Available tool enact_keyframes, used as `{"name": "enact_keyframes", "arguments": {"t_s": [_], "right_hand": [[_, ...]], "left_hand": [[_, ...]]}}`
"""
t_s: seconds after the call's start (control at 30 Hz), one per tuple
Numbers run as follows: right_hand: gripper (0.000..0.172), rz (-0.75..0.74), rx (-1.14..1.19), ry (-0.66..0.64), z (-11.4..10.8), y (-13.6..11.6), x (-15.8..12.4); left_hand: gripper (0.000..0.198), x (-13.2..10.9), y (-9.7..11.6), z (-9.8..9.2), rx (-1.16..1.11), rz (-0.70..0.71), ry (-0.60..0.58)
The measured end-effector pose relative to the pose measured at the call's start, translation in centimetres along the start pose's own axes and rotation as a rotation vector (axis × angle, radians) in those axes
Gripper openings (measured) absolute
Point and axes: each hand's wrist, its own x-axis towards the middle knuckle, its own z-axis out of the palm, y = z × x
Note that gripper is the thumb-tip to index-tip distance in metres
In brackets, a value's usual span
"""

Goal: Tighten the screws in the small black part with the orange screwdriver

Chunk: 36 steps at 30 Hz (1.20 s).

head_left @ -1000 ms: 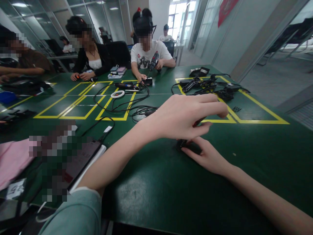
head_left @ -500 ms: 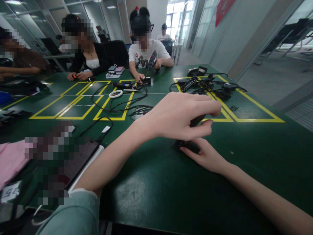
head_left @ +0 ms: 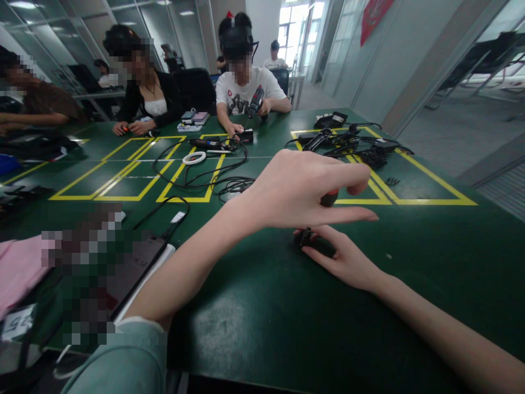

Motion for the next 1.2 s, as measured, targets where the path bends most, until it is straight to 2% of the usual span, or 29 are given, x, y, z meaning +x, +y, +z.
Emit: {"name": "enact_keyframes", "arguments": {"t_s": [0.1,0.2,0.4,0.5,0.63,0.73,0.87,1.0,1.1,1.2], "right_hand": [[0.020,-0.004,-0.009,0.012,0.0,-0.1,0.0],[0.015,0.009,0.000,0.020,0.1,-0.4,0.1],[0.022,0.007,0.041,0.005,-0.1,-0.7,0.4],[0.024,0.013,0.034,0.006,-0.1,-0.5,0.4],[0.017,0.019,0.032,0.008,0.0,-0.5,0.2],[0.014,0.004,0.024,0.028,0.0,-0.6,0.1],[0.018,-0.066,0.007,0.091,-0.2,-0.5,0.1],[0.011,-0.132,0.005,0.209,-0.3,-0.7,0.5],[0.011,-0.114,0.030,0.298,-0.2,-1.2,0.9],[0.015,-0.064,0.071,0.326,-0.1,-1.7,1.3]], "left_hand": [[0.039,-0.1,0.2,0.1,0.028,-0.002,0.020],[0.029,-0.2,0.6,-0.2,-0.011,0.016,-0.006],[0.035,0.1,0.4,-0.3,-0.097,0.019,-0.057],[0.028,0.2,0.0,-0.1,-0.111,0.018,-0.091],[0.022,0.0,0.1,-0.2,-0.094,0.014,-0.111],[0.025,0.0,0.1,-0.3,-0.096,0.029,-0.104],[0.032,0.1,-0.2,-0.1,-0.128,0.038,-0.095],[0.027,0.2,-0.4,0.0,-0.135,0.049,-0.112],[0.026,0.2,-0.1,0.0,-0.123,0.043,-0.114],[0.030,0.2,0.2,-0.1,-0.120,0.030,-0.110]]}}
